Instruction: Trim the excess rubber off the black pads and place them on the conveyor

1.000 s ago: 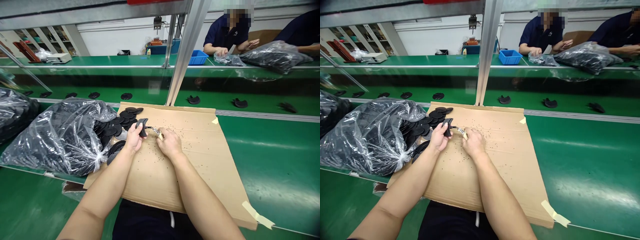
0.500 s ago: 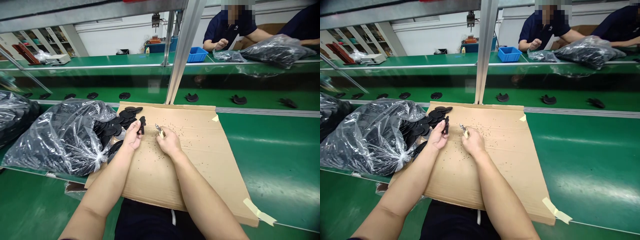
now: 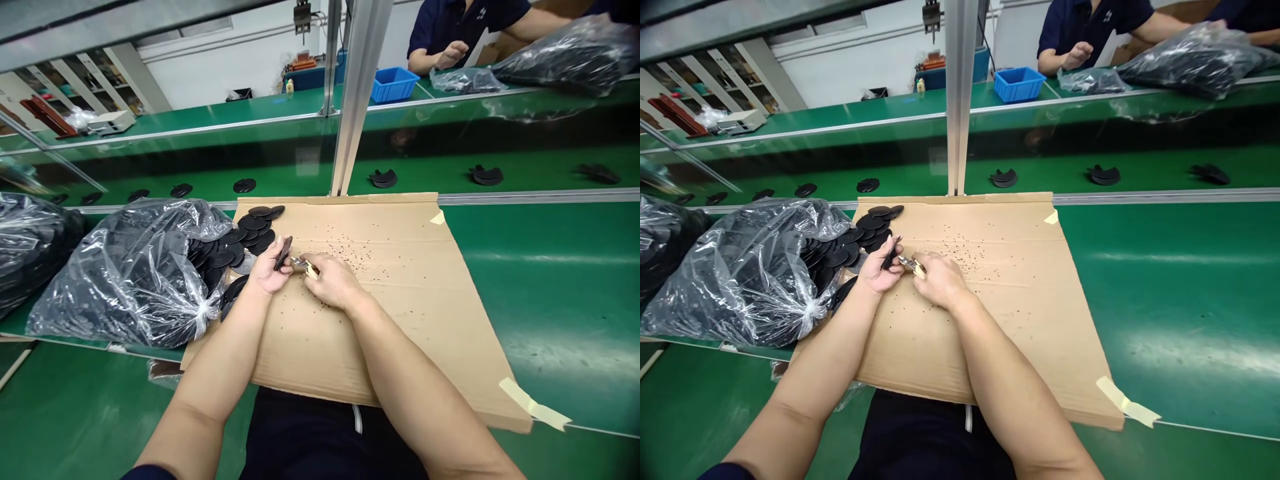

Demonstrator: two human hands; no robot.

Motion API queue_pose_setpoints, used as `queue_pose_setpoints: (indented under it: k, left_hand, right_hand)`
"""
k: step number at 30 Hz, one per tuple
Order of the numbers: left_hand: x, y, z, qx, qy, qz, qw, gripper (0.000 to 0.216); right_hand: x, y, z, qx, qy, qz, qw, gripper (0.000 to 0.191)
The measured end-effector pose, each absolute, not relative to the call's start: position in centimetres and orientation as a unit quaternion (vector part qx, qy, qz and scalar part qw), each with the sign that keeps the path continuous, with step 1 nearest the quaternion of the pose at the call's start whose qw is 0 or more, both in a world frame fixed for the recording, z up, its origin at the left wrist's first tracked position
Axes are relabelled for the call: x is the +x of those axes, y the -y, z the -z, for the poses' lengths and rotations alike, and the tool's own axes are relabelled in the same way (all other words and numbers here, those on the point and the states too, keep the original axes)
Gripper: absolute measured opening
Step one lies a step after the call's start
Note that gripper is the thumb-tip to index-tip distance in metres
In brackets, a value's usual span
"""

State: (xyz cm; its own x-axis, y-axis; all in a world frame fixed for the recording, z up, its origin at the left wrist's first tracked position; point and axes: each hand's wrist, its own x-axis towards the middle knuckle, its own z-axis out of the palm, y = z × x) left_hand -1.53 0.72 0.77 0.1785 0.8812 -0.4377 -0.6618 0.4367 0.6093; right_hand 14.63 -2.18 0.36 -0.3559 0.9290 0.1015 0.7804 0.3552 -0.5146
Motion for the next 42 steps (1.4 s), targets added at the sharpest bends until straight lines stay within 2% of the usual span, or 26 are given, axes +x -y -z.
queue_pose_setpoints:
  k: [4,13,22,29,35,38,40,42]
  left_hand:
    - [-1.5,-0.6,-0.9,0.172,-0.373,-0.490,0.769,0.006]
    - [-2.0,-0.6,-0.3,0.223,-0.365,-0.468,0.773,0.012]
    - [-1.4,-0.6,-0.3,0.234,-0.421,-0.476,0.736,0.016]
    - [-1.4,-0.6,-0.1,0.229,-0.440,-0.475,0.727,0.012]
    - [-1.4,-0.8,-0.3,0.200,-0.396,-0.466,0.765,0.008]
    - [-1.7,-0.8,-0.5,0.167,-0.350,-0.477,0.789,0.009]
    - [-1.7,-0.8,-0.5,0.154,-0.332,-0.489,0.792,0.010]
    - [-1.5,-0.8,-0.3,0.161,-0.350,-0.511,0.768,0.012]
  right_hand:
    - [14.9,2.2,-0.8,-0.533,0.804,-0.203,0.169,0.042]
    - [14.9,2.3,-0.9,-0.526,0.818,-0.193,0.133,0.030]
    - [15.2,2.3,-1.1,-0.533,0.826,-0.160,0.090,0.031]
    - [15.1,2.2,-1.3,-0.536,0.821,-0.186,0.062,0.028]
    - [15.1,2.2,-0.9,-0.516,0.797,-0.266,0.163,0.029]
    - [15.2,1.9,-0.4,-0.529,0.733,-0.341,0.258,0.023]
    - [15.4,1.6,-0.1,-0.521,0.634,-0.453,0.349,0.026]
    - [15.9,1.2,0.0,-0.451,0.494,-0.621,0.408,0.033]
